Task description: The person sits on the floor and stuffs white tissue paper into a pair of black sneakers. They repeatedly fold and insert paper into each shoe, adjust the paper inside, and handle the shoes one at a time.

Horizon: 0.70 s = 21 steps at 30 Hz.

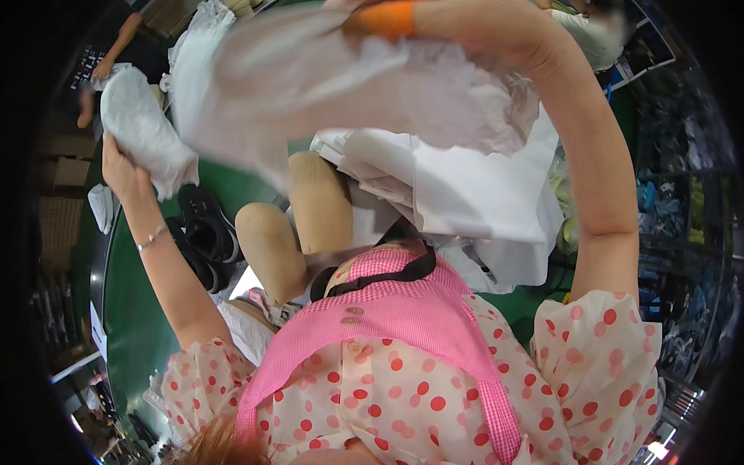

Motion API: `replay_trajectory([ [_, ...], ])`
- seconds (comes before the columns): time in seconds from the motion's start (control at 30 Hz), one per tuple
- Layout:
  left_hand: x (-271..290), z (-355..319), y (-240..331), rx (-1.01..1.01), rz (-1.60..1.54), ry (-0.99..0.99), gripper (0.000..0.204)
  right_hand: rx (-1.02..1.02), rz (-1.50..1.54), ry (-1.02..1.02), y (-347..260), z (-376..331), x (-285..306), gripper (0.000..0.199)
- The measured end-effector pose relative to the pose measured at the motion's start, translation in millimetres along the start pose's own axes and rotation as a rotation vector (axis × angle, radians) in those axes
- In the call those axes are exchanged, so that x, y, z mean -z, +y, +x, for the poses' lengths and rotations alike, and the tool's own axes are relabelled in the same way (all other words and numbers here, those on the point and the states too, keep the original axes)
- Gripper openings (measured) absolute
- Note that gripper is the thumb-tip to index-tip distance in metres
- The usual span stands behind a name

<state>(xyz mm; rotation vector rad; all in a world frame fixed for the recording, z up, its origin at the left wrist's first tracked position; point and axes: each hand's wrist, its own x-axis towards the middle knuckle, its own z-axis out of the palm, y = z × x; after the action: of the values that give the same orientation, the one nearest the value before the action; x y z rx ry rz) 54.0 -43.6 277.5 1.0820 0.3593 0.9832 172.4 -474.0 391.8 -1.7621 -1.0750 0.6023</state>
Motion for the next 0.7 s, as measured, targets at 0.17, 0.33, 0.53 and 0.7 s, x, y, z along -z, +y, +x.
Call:
replay_trajectory([
  [0.17,-66,-27,-40,-0.016,-0.045,-0.189,0.016,0.207,-0.052,-0.622,-41,20,-88,0.033],
  [0.33,-113,-157,-26,0.171,-0.163,-0.297,0.019,0.179,-0.225,-0.201,-32,36,-58,0.020],
  [0.53,-106,-199,-14,0.200,-0.219,-0.212,0.022,0.785,-0.907,0.552,4,65,-51,0.024],
  [0.7,-114,-209,-12,0.205,-0.245,-0.160,0.026,0.594,-0.815,0.960,35,47,-116,0.028],
])
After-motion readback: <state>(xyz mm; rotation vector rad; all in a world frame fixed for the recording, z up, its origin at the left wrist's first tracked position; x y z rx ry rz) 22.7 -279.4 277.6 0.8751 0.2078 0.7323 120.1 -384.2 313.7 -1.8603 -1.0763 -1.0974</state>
